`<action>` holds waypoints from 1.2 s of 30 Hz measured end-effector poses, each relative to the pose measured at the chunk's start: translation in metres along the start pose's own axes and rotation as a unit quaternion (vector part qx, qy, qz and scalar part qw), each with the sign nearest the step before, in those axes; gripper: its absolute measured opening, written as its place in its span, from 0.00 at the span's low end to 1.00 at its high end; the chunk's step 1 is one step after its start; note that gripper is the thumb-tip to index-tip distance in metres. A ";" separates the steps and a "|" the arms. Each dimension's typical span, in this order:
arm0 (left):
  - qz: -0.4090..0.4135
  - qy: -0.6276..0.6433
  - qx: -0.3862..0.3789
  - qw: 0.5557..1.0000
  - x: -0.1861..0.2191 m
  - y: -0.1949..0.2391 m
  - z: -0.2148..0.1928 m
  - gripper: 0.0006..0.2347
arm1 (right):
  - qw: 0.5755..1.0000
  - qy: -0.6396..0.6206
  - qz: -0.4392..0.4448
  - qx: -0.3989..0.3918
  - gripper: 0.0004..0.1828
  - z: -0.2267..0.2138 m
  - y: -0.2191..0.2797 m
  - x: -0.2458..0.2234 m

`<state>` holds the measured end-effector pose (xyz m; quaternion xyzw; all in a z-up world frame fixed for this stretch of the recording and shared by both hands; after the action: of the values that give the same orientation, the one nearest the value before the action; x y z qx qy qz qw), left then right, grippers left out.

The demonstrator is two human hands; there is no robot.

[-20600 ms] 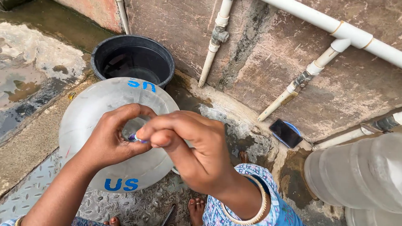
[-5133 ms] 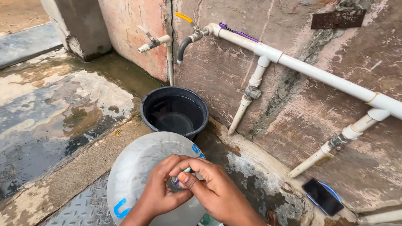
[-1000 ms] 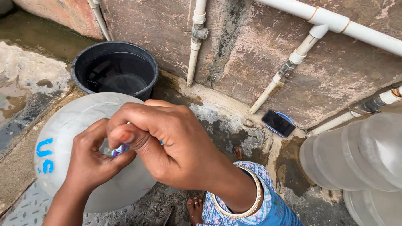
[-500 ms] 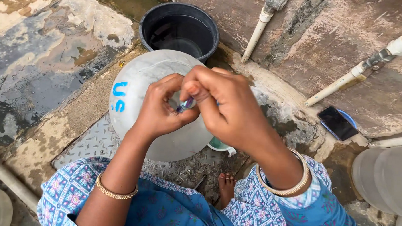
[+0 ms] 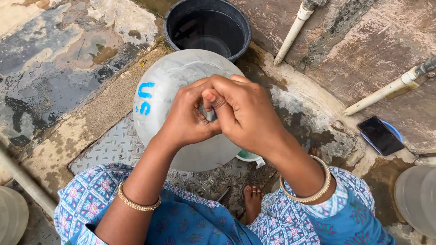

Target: Cleaning the opening and inside of a large plastic water bottle using a toothbrush and soapy water.

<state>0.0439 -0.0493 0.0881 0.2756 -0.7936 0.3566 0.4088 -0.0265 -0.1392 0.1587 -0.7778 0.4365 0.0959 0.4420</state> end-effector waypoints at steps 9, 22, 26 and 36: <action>0.073 0.018 -0.004 0.997 0.012 0.002 -0.002 0.14 | 0.996 -0.073 0.012 0.048 0.18 -0.037 -0.007 -0.025; 0.064 0.033 0.000 0.997 0.010 0.004 0.001 0.14 | 0.994 -0.100 0.038 0.026 0.16 -0.041 0.000 -0.022; 0.006 0.023 -0.043 0.999 -0.003 0.009 0.001 0.14 | 0.999 -0.018 0.045 -0.018 0.15 -0.004 0.000 0.003; 0.066 -0.118 0.127 0.983 -0.023 0.018 0.023 0.31 | 0.999 0.025 0.023 -0.006 0.10 -0.009 -0.001 0.000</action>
<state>0.0318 -0.0534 0.0529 0.3121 -0.8010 0.4457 0.2496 -0.0280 -0.1458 0.1642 -0.7723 0.4645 0.0889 0.4242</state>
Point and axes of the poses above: each hand's wrist, its own y-axis away from the middle knuckle, its own z-axis out of the palm, x = y × z, the point moved 8 cm from there along -y, towards the middle knuckle, and after that the axes turned 8 degrees about -z, right-handed, at the moved point
